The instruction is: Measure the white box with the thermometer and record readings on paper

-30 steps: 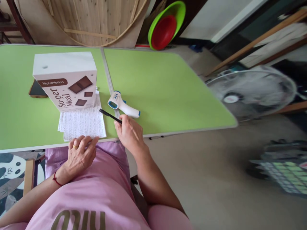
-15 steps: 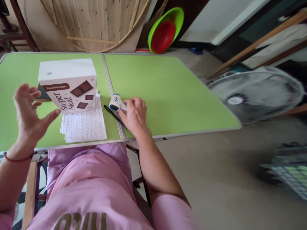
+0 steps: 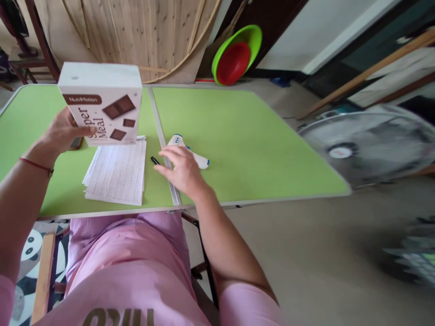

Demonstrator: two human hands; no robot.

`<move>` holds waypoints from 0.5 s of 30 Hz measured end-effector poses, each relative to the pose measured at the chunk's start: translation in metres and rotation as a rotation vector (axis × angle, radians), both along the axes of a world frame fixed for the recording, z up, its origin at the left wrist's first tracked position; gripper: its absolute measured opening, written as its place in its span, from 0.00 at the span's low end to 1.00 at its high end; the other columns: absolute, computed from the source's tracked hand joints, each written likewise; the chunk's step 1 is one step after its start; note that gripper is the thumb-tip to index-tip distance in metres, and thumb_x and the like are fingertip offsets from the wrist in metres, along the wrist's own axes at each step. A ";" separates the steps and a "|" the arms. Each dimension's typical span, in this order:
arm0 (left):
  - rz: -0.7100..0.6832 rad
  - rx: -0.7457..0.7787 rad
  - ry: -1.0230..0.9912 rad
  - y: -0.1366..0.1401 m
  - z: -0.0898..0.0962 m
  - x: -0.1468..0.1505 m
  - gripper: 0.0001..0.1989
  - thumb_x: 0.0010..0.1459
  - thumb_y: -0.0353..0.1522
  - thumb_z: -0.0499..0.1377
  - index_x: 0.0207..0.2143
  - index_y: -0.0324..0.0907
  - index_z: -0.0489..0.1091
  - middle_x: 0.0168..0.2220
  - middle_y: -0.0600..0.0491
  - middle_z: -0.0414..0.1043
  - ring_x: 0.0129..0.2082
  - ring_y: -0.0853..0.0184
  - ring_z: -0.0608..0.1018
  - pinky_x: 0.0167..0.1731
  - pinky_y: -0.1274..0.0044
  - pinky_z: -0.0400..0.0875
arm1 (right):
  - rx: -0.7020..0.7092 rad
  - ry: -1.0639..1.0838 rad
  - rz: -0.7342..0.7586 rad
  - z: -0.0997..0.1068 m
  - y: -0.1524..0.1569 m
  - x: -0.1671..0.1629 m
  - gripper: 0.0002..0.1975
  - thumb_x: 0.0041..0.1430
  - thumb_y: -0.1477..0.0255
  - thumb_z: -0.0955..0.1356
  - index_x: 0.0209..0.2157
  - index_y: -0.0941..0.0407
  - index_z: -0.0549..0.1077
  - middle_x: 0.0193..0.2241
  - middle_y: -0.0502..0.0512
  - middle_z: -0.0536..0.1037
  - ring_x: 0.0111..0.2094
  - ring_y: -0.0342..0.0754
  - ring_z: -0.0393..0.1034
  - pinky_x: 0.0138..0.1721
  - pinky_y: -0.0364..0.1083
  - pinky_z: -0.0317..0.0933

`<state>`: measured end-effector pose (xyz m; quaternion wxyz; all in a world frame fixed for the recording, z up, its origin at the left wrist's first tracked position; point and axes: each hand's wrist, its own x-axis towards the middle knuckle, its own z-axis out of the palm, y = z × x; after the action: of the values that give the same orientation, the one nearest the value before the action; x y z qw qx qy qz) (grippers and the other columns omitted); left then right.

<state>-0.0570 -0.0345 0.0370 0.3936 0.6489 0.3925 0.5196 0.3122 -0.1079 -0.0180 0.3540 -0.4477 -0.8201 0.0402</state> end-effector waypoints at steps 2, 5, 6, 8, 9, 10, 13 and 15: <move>-0.029 0.002 -0.071 0.007 0.007 0.006 0.36 0.38 0.40 0.83 0.48 0.41 0.75 0.52 0.44 0.82 0.55 0.45 0.83 0.56 0.55 0.81 | -0.037 -0.040 0.184 0.005 -0.023 -0.026 0.19 0.64 0.60 0.77 0.52 0.53 0.80 0.57 0.63 0.82 0.60 0.61 0.75 0.63 0.69 0.70; -0.030 0.036 -0.145 0.011 0.010 0.013 0.35 0.40 0.45 0.82 0.47 0.44 0.75 0.52 0.45 0.82 0.58 0.46 0.81 0.60 0.56 0.78 | -0.059 -0.135 0.341 0.004 -0.050 -0.059 0.29 0.61 0.53 0.77 0.57 0.56 0.79 0.63 0.69 0.78 0.65 0.65 0.72 0.67 0.70 0.66; -0.010 0.062 -0.156 0.011 0.008 0.014 0.35 0.40 0.46 0.82 0.47 0.45 0.74 0.53 0.46 0.82 0.59 0.47 0.81 0.61 0.56 0.77 | -0.058 -0.160 0.380 0.001 -0.055 -0.066 0.32 0.59 0.52 0.78 0.58 0.58 0.78 0.63 0.71 0.77 0.66 0.66 0.72 0.67 0.69 0.67; 0.045 0.119 -0.146 0.011 0.001 0.013 0.38 0.39 0.47 0.82 0.49 0.46 0.73 0.56 0.46 0.81 0.60 0.48 0.80 0.61 0.57 0.77 | -0.060 -0.185 0.419 -0.005 -0.061 -0.075 0.33 0.61 0.53 0.77 0.59 0.60 0.78 0.63 0.72 0.77 0.66 0.66 0.72 0.66 0.67 0.69; 0.071 0.137 -0.124 0.012 -0.004 0.012 0.40 0.38 0.47 0.82 0.50 0.46 0.72 0.57 0.45 0.80 0.60 0.48 0.80 0.60 0.57 0.78 | -0.062 -0.182 0.422 -0.008 -0.062 -0.077 0.31 0.63 0.54 0.76 0.59 0.60 0.78 0.63 0.71 0.78 0.66 0.65 0.72 0.66 0.67 0.69; 0.092 0.142 -0.094 0.013 -0.008 0.011 0.41 0.38 0.47 0.82 0.52 0.45 0.71 0.58 0.45 0.79 0.59 0.48 0.80 0.59 0.58 0.79 | -0.066 -0.172 0.420 -0.010 -0.063 -0.077 0.28 0.65 0.56 0.75 0.59 0.59 0.78 0.62 0.71 0.78 0.66 0.64 0.72 0.66 0.67 0.70; 0.110 0.108 0.004 0.015 -0.021 0.006 0.42 0.41 0.49 0.81 0.53 0.45 0.70 0.60 0.43 0.77 0.59 0.48 0.80 0.57 0.60 0.79 | -0.071 -0.141 0.422 -0.013 -0.065 -0.072 0.24 0.68 0.59 0.73 0.59 0.57 0.78 0.62 0.69 0.79 0.66 0.63 0.72 0.65 0.68 0.70; 0.106 0.091 0.042 0.016 -0.026 0.005 0.40 0.43 0.49 0.80 0.53 0.44 0.70 0.60 0.42 0.77 0.59 0.49 0.80 0.58 0.61 0.79 | -0.061 -0.133 0.435 -0.012 -0.068 -0.067 0.22 0.69 0.60 0.72 0.59 0.58 0.78 0.62 0.70 0.79 0.66 0.63 0.73 0.65 0.67 0.70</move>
<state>-0.0524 -0.0181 0.0108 0.3273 0.6551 0.4105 0.5434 0.2451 -0.1756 -0.0304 0.2685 -0.2727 -0.9172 0.1108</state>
